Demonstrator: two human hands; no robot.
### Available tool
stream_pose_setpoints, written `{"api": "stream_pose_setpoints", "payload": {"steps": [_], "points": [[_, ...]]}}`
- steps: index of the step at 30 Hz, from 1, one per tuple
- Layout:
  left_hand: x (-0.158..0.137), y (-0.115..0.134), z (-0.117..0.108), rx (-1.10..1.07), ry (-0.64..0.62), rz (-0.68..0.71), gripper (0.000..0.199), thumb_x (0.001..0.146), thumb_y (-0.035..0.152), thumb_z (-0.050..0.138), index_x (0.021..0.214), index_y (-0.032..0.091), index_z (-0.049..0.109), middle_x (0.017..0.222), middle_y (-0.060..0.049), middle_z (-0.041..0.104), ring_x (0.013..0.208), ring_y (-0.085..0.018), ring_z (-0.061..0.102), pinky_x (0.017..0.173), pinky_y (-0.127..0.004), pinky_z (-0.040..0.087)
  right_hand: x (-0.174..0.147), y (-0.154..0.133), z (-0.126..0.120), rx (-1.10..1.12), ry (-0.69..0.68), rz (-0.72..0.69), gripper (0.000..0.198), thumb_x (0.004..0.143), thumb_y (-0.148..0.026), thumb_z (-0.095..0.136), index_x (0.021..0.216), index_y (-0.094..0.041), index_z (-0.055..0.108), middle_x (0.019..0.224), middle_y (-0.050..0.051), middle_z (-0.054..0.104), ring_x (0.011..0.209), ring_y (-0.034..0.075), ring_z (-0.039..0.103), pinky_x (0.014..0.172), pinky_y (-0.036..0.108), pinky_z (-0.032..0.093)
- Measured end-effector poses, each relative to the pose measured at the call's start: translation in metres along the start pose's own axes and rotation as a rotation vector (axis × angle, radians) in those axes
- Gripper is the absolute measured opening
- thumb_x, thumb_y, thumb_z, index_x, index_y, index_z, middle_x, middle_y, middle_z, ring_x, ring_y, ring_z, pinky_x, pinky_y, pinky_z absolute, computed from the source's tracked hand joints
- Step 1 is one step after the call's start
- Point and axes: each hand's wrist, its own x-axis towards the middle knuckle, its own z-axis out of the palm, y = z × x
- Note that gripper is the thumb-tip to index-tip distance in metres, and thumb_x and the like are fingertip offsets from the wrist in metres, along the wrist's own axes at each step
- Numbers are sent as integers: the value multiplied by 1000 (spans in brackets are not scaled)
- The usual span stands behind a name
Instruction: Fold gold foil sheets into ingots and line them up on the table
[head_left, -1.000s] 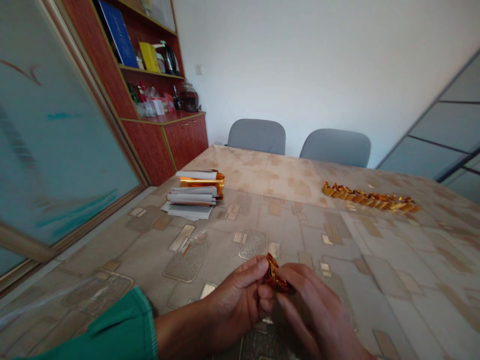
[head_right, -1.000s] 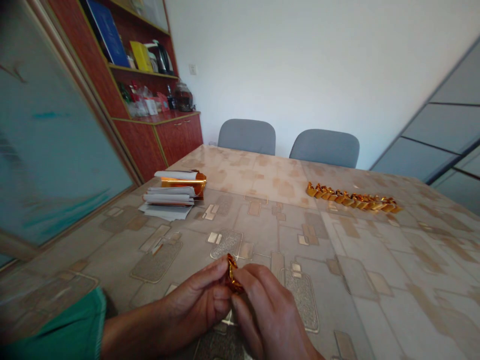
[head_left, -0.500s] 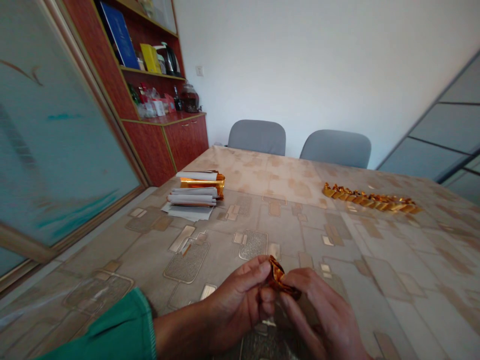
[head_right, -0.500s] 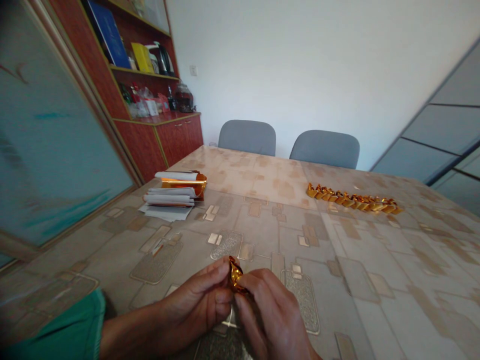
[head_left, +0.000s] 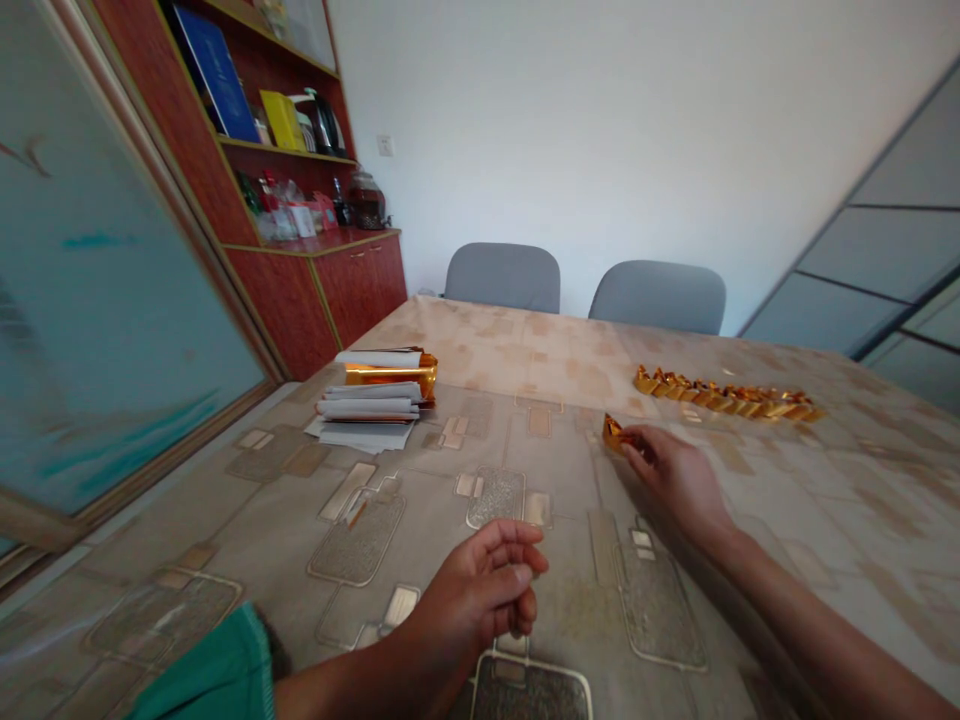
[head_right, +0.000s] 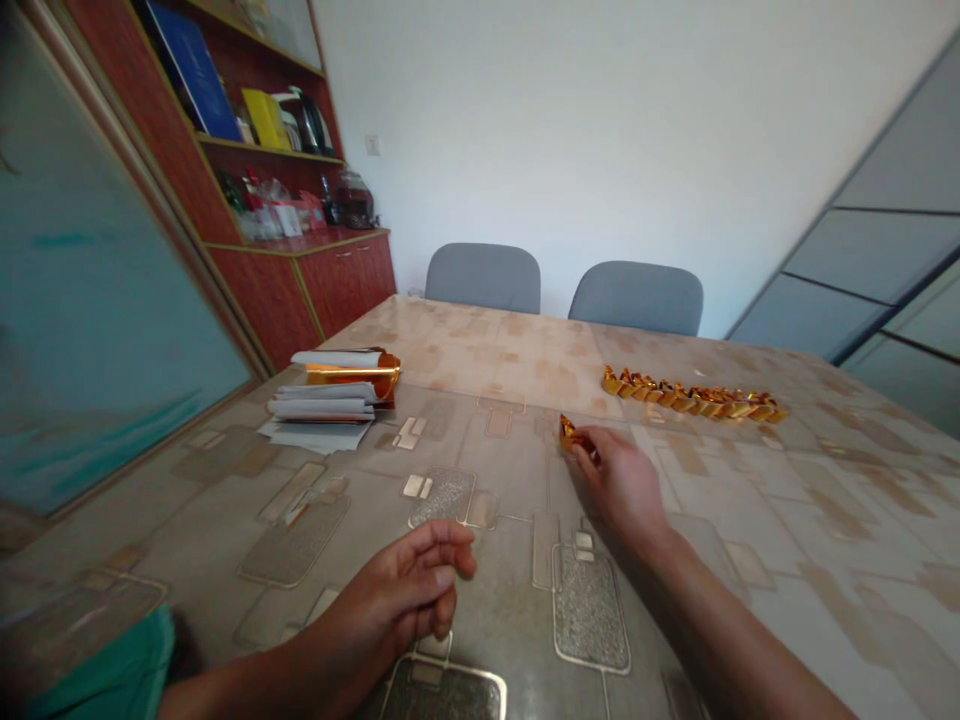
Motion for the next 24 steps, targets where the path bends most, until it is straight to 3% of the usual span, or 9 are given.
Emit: {"api": "stream_pose_setpoints", "payload": {"steps": [5,8,11,15,24], "points": [[4,-4,-3,5,-16,-8,38,67,25,78,100,15,63,90,-2,62,56,-6,53,57,-23,40,52,34,12,-228,-15,129,24,95,-30,52,103,-18,71,95,13,77,80,29,70,62,34,46],[5,-6,-7,-10,-43,-8,35,70,26,79,100,15,63,93,-2,63,57,-5,54,57,-22,40,75,42,19,-332,-46,178,21,98,-31,55,102,-17,70,92,12,75,82,27,70,66,35,50],[7,-9,-11,-21,-85,1,34,71,27,79,99,16,64,94,-2,63,57,-5,55,56,-21,40,93,48,25,-417,-69,182,23,99,-33,59,112,-16,66,109,9,70,92,23,68,78,40,56],[9,-12,-14,-33,-100,8,33,71,26,79,99,16,64,93,-2,62,55,-5,54,54,-21,41,108,57,27,-513,-62,141,31,98,-33,62,126,-19,60,128,9,62,106,24,65,88,45,56],[10,-10,-12,-41,-89,-8,33,70,26,80,98,17,64,92,-1,62,56,-5,56,54,-20,42,122,72,33,-644,-29,130,30,97,-34,63,123,-17,62,124,9,63,104,24,65,87,45,56]]}}
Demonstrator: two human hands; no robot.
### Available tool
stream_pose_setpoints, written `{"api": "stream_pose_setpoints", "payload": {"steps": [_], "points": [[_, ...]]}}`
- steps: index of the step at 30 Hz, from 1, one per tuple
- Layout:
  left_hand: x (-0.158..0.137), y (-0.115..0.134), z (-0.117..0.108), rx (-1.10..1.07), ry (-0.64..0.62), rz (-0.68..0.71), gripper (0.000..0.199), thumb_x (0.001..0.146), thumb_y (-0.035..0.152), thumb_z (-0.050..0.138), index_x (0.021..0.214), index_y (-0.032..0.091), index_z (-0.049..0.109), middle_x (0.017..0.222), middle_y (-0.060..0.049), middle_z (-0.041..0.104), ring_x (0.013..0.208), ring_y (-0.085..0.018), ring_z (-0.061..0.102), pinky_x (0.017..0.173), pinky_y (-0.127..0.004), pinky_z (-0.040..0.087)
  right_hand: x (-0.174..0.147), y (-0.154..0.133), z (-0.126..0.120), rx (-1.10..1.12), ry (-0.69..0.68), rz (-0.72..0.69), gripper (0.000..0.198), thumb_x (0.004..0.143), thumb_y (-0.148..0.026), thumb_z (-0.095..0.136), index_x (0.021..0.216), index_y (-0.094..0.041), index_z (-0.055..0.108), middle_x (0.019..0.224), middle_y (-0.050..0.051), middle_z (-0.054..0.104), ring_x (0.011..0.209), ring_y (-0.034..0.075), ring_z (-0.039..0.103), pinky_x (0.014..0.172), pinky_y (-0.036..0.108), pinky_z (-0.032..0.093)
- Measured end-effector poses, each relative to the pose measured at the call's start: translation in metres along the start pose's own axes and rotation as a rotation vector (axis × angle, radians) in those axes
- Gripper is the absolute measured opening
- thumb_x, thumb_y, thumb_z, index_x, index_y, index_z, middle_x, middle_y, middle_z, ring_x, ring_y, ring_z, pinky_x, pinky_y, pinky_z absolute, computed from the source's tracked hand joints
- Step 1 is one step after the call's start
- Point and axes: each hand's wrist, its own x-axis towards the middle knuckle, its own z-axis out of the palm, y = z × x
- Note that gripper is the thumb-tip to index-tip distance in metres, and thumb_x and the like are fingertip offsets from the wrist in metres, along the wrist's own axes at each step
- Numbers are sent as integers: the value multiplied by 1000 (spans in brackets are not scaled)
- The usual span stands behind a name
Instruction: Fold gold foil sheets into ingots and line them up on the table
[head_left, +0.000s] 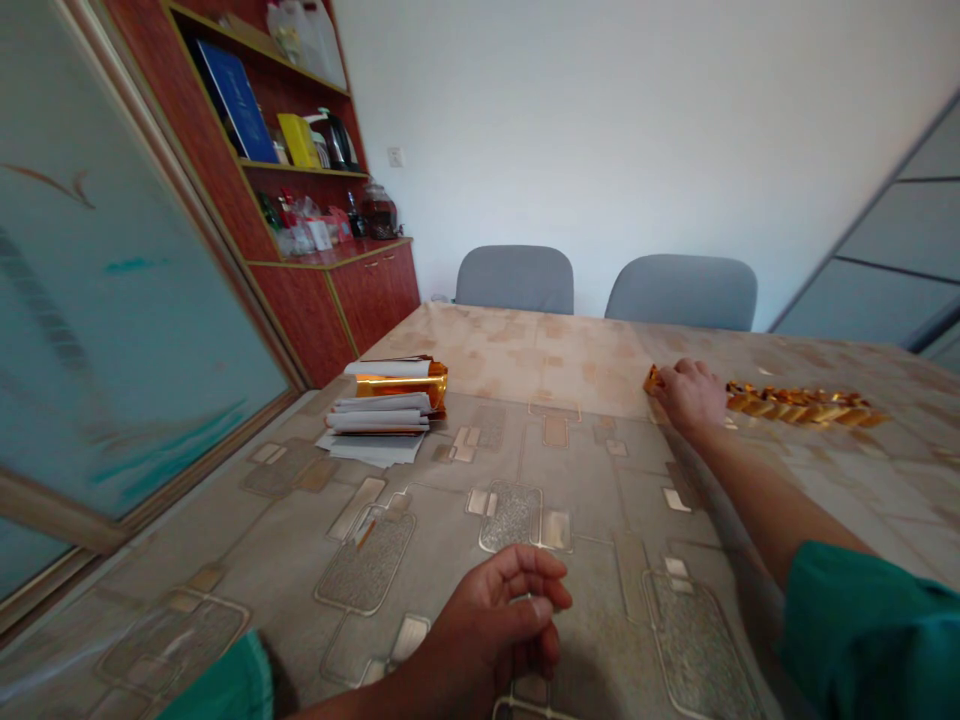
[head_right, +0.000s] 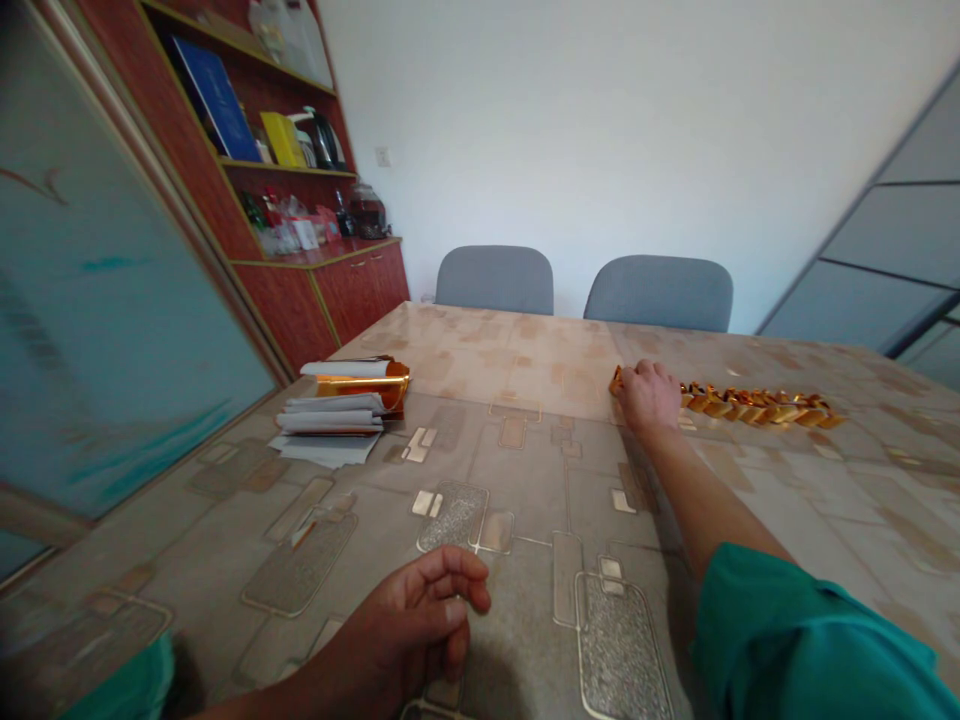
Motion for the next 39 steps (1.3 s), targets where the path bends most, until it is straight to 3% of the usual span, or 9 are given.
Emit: {"api": "stream_pose_setpoints", "payload": {"steps": [5,13,17,23,26,30,32,36,39], "points": [[-1,1,1,-2,1,-3,33,70,25,79,98,17,64,92,-1,62,55,-5,55,54,-20,41,3,0,4,-38,0,-12,24,97,-37,62,110,-16,65,114,8,66,101,23,64,85,42,54],[-3,1,2,-9,4,-6,36,69,27,81,98,16,63,93,-2,62,56,-5,55,55,-21,42,0,-4,-6,-62,-7,-45,27,97,-35,63,117,-17,63,119,8,65,103,24,65,88,45,55],[-2,3,2,-6,7,-10,37,68,28,81,99,16,63,93,-1,62,56,-5,54,55,-21,41,-2,-8,-13,-37,9,-35,22,98,-31,58,105,-13,69,108,11,69,104,27,62,85,42,49],[-3,5,4,18,-14,0,33,71,30,80,98,17,64,92,-1,64,57,-7,55,57,-21,41,-6,-9,-35,63,71,-8,30,98,-27,49,98,-10,73,105,22,69,104,33,57,77,39,37],[-9,13,11,188,-56,27,26,81,38,74,89,15,66,76,-2,64,61,-10,56,62,-23,43,-17,-10,-52,137,100,0,34,99,-27,44,95,-11,74,103,21,70,102,34,59,75,39,37],[-17,54,23,447,-61,179,27,84,43,67,85,16,68,77,-5,66,71,-15,59,69,-26,45,-59,-15,-75,276,103,-66,29,95,-27,48,87,-17,74,93,15,73,88,30,65,69,34,42],[-14,92,19,682,53,349,23,87,39,63,88,17,69,86,-5,68,79,-17,61,72,-27,46,-92,-18,-85,367,84,-132,27,94,-29,49,87,-21,73,88,9,75,77,24,67,65,31,45],[10,177,-21,1415,327,701,24,89,32,55,99,16,70,102,-8,71,96,-23,63,88,-34,45,-162,-27,-101,832,22,-260,29,95,-36,48,87,-22,72,82,6,76,68,22,68,60,30,50],[26,218,-65,1773,417,554,35,92,33,44,91,11,73,90,-6,73,86,-21,66,82,-30,46,-196,-31,-109,1002,-70,-215,26,95,-36,50,90,-24,73,89,6,78,74,23,71,61,31,53]]}}
